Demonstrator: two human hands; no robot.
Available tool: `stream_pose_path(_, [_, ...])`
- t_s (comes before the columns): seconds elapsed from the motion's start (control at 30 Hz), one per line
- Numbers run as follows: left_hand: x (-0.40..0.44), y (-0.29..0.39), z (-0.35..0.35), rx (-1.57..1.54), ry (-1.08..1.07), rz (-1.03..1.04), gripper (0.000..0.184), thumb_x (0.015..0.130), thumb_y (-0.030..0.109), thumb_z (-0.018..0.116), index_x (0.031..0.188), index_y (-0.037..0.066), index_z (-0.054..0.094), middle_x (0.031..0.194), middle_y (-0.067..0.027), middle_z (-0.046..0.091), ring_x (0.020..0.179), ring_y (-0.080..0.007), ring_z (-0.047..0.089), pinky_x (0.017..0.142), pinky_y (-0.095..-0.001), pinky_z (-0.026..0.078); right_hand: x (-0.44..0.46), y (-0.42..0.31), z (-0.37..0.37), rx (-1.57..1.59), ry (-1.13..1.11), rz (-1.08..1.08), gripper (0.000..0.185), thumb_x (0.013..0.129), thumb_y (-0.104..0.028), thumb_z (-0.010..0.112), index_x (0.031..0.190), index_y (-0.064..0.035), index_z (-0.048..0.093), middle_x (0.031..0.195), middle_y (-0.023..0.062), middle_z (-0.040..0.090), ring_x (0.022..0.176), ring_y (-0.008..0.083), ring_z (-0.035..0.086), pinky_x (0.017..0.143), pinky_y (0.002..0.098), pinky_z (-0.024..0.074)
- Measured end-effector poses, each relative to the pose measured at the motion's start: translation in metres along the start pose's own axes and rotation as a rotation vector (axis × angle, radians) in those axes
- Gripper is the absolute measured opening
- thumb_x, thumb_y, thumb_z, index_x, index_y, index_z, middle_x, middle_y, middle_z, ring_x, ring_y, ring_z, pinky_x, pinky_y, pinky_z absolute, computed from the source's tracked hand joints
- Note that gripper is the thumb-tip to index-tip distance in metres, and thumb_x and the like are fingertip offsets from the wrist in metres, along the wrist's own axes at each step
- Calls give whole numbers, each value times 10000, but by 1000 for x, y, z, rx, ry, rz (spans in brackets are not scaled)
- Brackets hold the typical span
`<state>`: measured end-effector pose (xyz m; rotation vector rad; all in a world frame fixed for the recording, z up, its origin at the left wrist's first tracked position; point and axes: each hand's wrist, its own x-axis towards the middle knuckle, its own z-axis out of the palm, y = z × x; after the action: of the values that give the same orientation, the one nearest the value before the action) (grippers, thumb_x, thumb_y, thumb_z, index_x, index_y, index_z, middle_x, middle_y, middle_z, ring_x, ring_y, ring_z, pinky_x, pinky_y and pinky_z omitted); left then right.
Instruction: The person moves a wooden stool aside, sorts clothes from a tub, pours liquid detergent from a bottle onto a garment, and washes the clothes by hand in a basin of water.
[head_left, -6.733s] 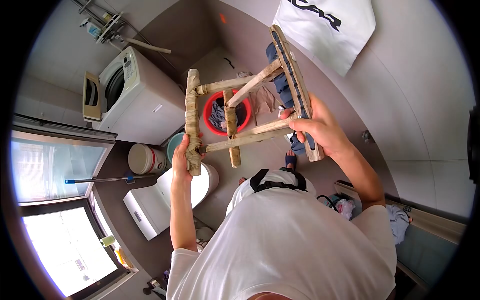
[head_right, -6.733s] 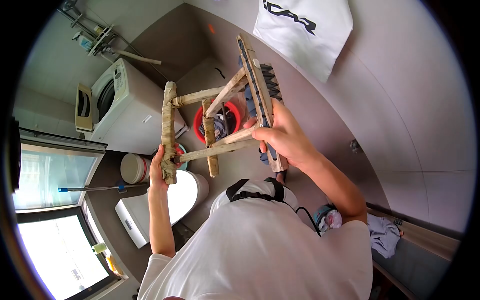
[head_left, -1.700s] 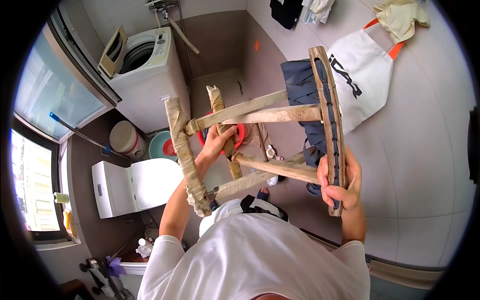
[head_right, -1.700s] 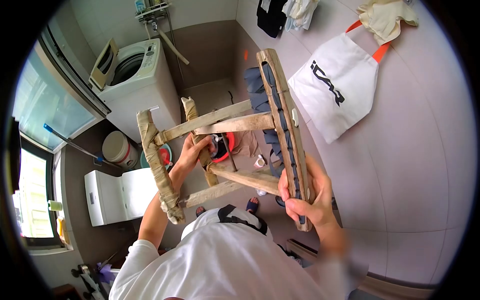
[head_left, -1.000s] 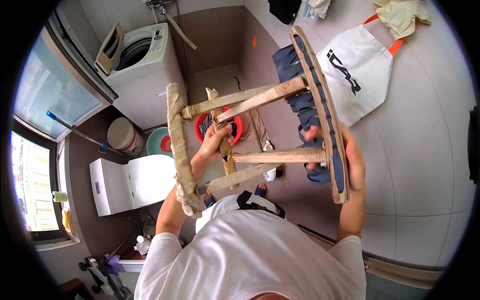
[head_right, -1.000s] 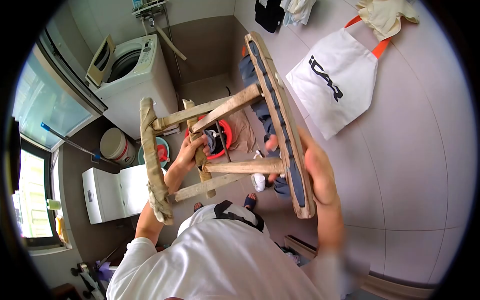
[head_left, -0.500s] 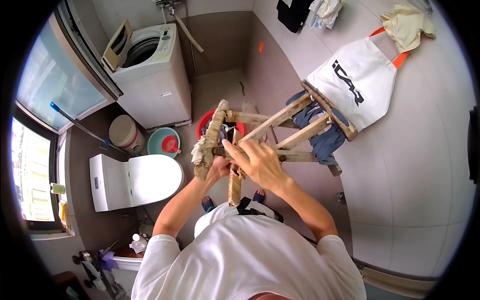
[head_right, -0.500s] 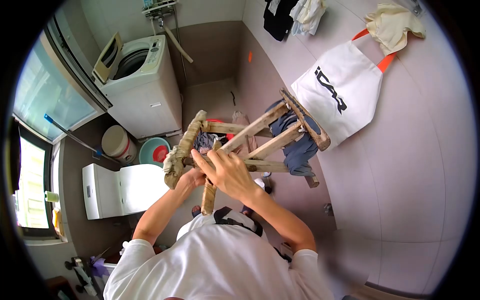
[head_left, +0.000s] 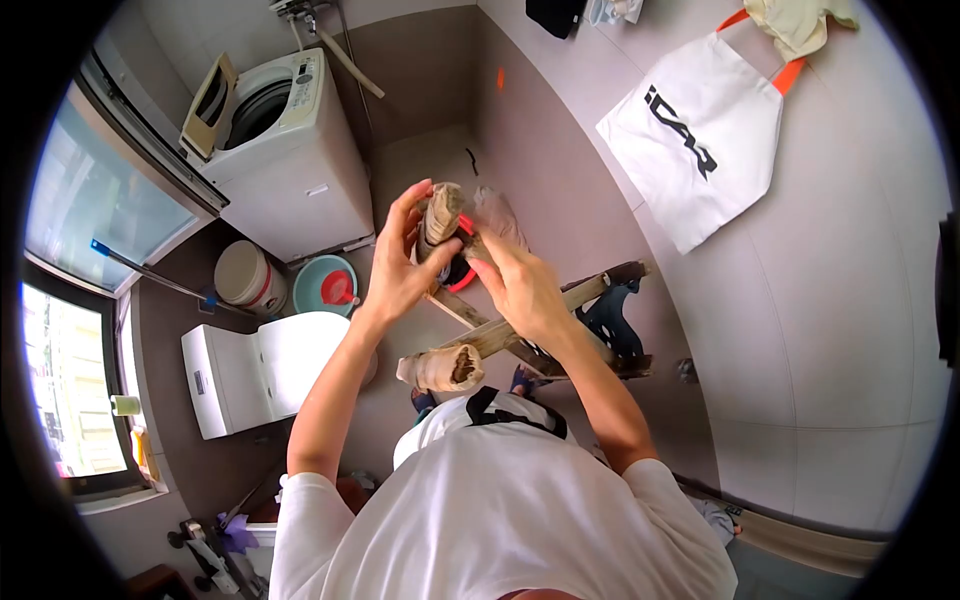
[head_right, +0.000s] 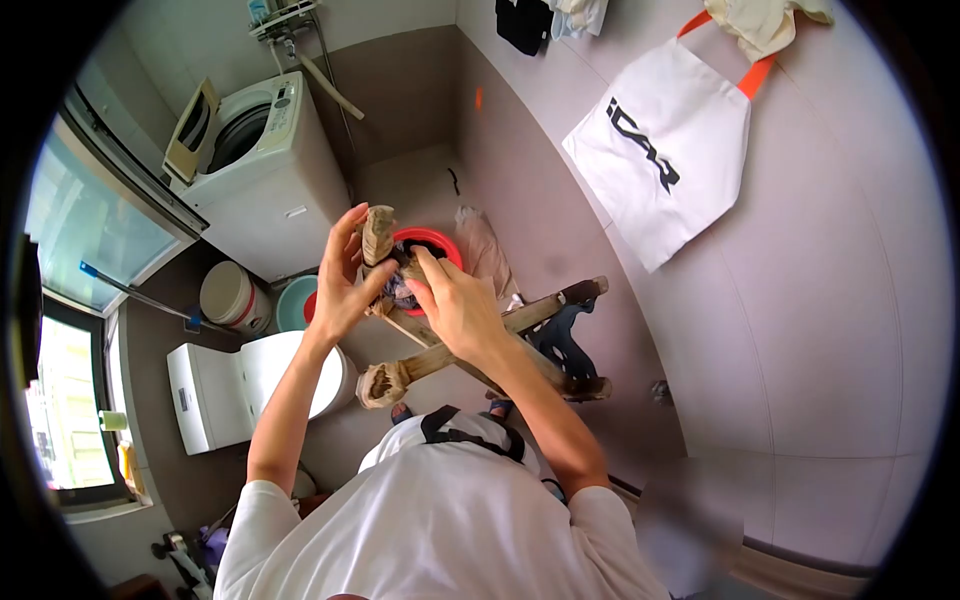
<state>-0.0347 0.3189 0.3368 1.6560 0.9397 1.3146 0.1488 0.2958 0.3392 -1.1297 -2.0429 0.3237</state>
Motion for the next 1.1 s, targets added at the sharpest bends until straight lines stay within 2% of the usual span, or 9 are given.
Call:
stream_pose_path(0.03, [1, -5, 1, -49, 31, 27, 640, 819, -97, 560, 1374, 46, 275, 1324, -148, 445, 1213, -237, 487, 1012, -349, 396, 0, -5, -1, 3, -15, 35, 356, 902, -203, 555, 1188, 2, 500, 880, 184, 621, 739, 364, 618, 602, 426, 501])
stream_pose_path(0.23, [-4, -3, 1, 223, 76, 195, 609, 834, -98, 525, 1374, 23, 273, 1298, -160, 447, 1162, -236, 517, 952, -339, 447, 3, -26, -7, -102, -50, 59, 380, 919, -240, 528, 1175, 35, 472, 803, 177, 607, 645, 332, 621, 530, 394, 499])
stream_pose_path(0.4, [-4, -7, 2, 403, 205, 391, 678, 814, -100, 565, 1395, 20, 238, 1367, -182, 348, 1135, -275, 523, 876, -339, 499, 8, -44, -15, -290, -45, 73, 236, 864, -189, 582, 923, 31, 520, 682, 141, 602, 581, 264, 649, 490, 320, 508])
stream_pose_path(0.43, [-4, -7, 3, 427, 240, 435, 706, 808, -106, 572, 1405, 25, 219, 1378, -184, 332, 1127, -282, 526, 863, -337, 505, 9, -45, -14, -302, -67, 90, 256, 875, -203, 572, 957, 35, 525, 687, 143, 605, 576, 268, 644, 483, 329, 503])
stream_pose_path(0.5, [-2, 7, 3, 716, 215, 511, 670, 772, -95, 628, 1360, 40, 337, 1370, -184, 320, 1138, -322, 510, 872, -376, 511, 11, -45, -13, -322, -116, 121, 304, 897, -231, 553, 1026, 44, 533, 697, 146, 611, 565, 275, 634, 468, 346, 491])
stream_pose_path(0.57, [-1, 15, -4, 972, 162, 595, 608, 761, -79, 651, 1314, 43, 429, 1349, -182, 341, 1140, -344, 504, 885, -398, 508, 10, -46, -12, -334, -82, 111, 258, 892, -209, 556, 947, 44, 545, 644, 133, 599, 555, 276, 634, 453, 333, 486])
stream_pose_path(0.6, [-1, 18, -3, 961, 162, 553, 482, 779, -36, 660, 1235, 68, 544, 1355, -174, 355, 1135, -357, 503, 906, -414, 495, 11, -45, -12, -338, -84, 118, 250, 891, -202, 556, 940, 43, 547, 645, 134, 601, 556, 276, 635, 450, 330, 486])
stream_pose_path(0.73, [4, 28, -5, 1002, 15, 463, 391, 844, -29, 578, 1216, 93, 570, 1375, -193, 338, 1084, -362, 555, 813, -380, 556, 14, -40, -12, -289, -124, 124, 237, 879, -181, 567, 927, 50, 558, 669, 152, 622, 562, 272, 642, 467, 317, 502])
stream_pose_path(1.1, [10, 20, -14, 888, -82, 389, 459, 824, -72, 570, 1254, 85, 542, 1407, -166, 321, 1123, -322, 524, 848, -354, 529, 10, -30, -12, -255, -155, 103, 266, 881, -182, 568, 945, 75, 549, 690, 158, 622, 593, 269, 653, 483, 326, 519])
